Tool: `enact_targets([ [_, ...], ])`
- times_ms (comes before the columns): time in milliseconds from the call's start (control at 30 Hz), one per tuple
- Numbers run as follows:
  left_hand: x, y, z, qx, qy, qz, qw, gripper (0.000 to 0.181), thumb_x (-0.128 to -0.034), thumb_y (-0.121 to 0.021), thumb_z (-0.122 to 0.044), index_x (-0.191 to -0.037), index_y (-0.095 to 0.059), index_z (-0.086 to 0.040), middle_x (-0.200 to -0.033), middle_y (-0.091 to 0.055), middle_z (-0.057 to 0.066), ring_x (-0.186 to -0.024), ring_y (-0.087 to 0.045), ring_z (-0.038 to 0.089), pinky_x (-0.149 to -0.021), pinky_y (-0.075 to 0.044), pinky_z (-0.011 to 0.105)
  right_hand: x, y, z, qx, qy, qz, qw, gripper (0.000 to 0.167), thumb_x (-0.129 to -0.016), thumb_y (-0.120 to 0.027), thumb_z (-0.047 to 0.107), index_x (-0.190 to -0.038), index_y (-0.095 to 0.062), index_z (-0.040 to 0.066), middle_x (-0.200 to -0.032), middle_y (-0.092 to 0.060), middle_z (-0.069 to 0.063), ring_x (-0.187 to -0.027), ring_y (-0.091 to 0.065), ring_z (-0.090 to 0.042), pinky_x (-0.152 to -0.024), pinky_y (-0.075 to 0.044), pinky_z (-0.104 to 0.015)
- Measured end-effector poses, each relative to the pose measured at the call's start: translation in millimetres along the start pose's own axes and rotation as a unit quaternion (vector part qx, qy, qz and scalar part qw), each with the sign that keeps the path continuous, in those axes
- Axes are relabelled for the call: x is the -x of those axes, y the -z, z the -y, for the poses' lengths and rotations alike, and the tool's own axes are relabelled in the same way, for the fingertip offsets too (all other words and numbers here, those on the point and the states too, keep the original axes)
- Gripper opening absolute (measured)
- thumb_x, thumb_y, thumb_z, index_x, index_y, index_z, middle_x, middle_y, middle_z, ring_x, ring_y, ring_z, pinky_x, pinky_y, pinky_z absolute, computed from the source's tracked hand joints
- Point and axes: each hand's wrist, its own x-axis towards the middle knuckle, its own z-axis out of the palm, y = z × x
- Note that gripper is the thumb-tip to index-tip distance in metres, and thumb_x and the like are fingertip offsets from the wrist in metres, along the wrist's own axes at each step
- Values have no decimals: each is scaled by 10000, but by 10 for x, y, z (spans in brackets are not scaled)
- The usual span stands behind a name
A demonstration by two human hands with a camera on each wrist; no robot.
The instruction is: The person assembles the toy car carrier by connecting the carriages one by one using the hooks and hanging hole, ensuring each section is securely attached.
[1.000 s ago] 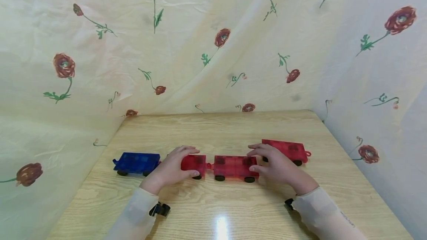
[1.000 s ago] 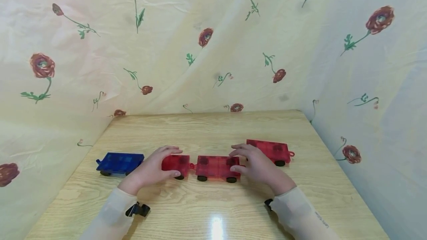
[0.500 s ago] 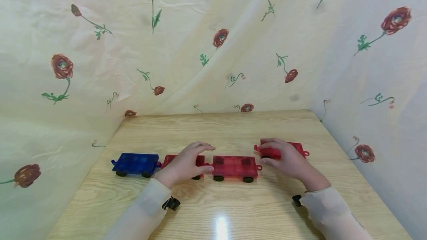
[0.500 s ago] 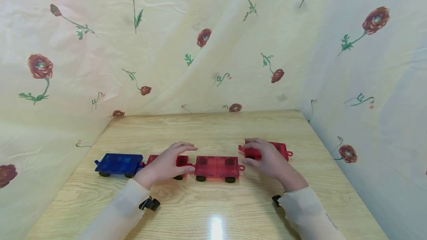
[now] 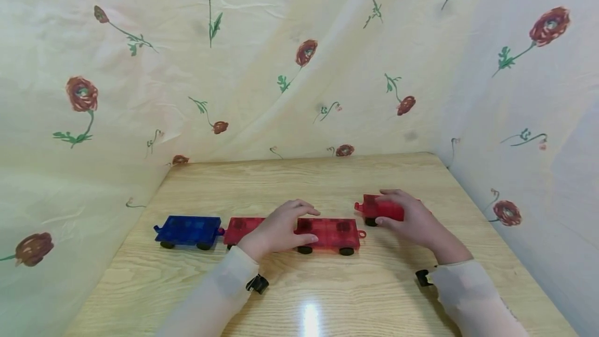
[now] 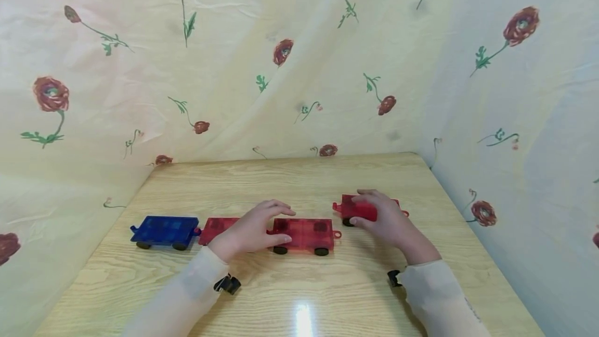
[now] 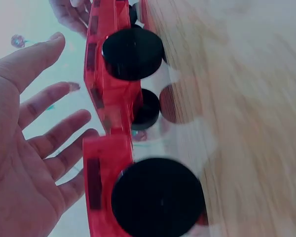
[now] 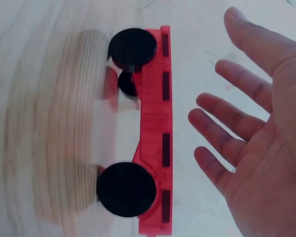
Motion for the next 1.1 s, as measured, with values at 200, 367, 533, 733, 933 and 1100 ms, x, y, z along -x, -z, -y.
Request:
enact_targets([
  [200, -104, -77, -97, -167, 38, 324, 9993, 667, -933, -782, -500, -1515, -555, -267, -1517, -494, -66, -1419, -448, 213, -1129, -444, 453, -2, 30, -67, 13, -249, 21, 9997, 579, -909, -854, 275, -1415, -628, 109, -1587, -445, -170, -1450, -370, -484, -1116, -351, -703],
  [367, -189, -166, -173, -529, -2, 552, 9971, 771, -888, -808, -548, -1545, -517, -267, -1525, -492, -57, -1417, -453, 220, -1139, -435, 430, 15, 45, -88, 81, -230, 32, 9997, 597, -894, -867, 309, -1408, -637, 109, -1595, -425, -199, -1440, -351, -517, -1108, -346, -715],
  [533, -275, -242, -253, -929, -116, 684, 9933, 857, -837, -841, -581, -1559, -497, -276, -1508, -509, -58, -1415, -464, 209, -1159, -410, 417, 20, 41, -123, 232, -268, 37, 9994, 609, -892, -866, 329, -1409, -641, 99, -1607, -408, -209, -1444, -332, -528, -1115, -329, -721],
  [733, -320, -302, -308, -1039, -83, 846, 9909, 871, -837, -850, -565, -1576, -474, -299, -1508, -517, -57, -1400, -482, 219, -1150, -421, 421, 6, 9, -169, 309, -325, 168, 9989, 656, -896, -862, 330, -1455, -615, 90, -1626, -380, -214, -1460, -310, -523, -1124, -326, -715],
  [933, -329, -305, -306, -1042, -67, 845, 9909, 783, -863, -851, -499, -1549, -514, -331, -1465, -545, -71, -1366, -509, 186, -1137, -431, 405, 0, -18, -193, 531, -298, 232, 9979, 657, -904, -851, 361, -1455, -621, 88, -1611, -405, -225, -1442, -344, -519, -1117, -343, -707],
  [1100, -324, -287, -299, -1041, -67, 851, 9909, 757, -873, -847, -471, -1546, -523, -345, -1435, -555, -70, -1337, -526, 180, -1124, -443, 396, 14, -22, -183, 608, -302, 156, 9976, 647, -890, -862, 381, -1420, -647, 78, -1543, -483, -237, -1402, -390, -516, -1098, -368, -701],
])
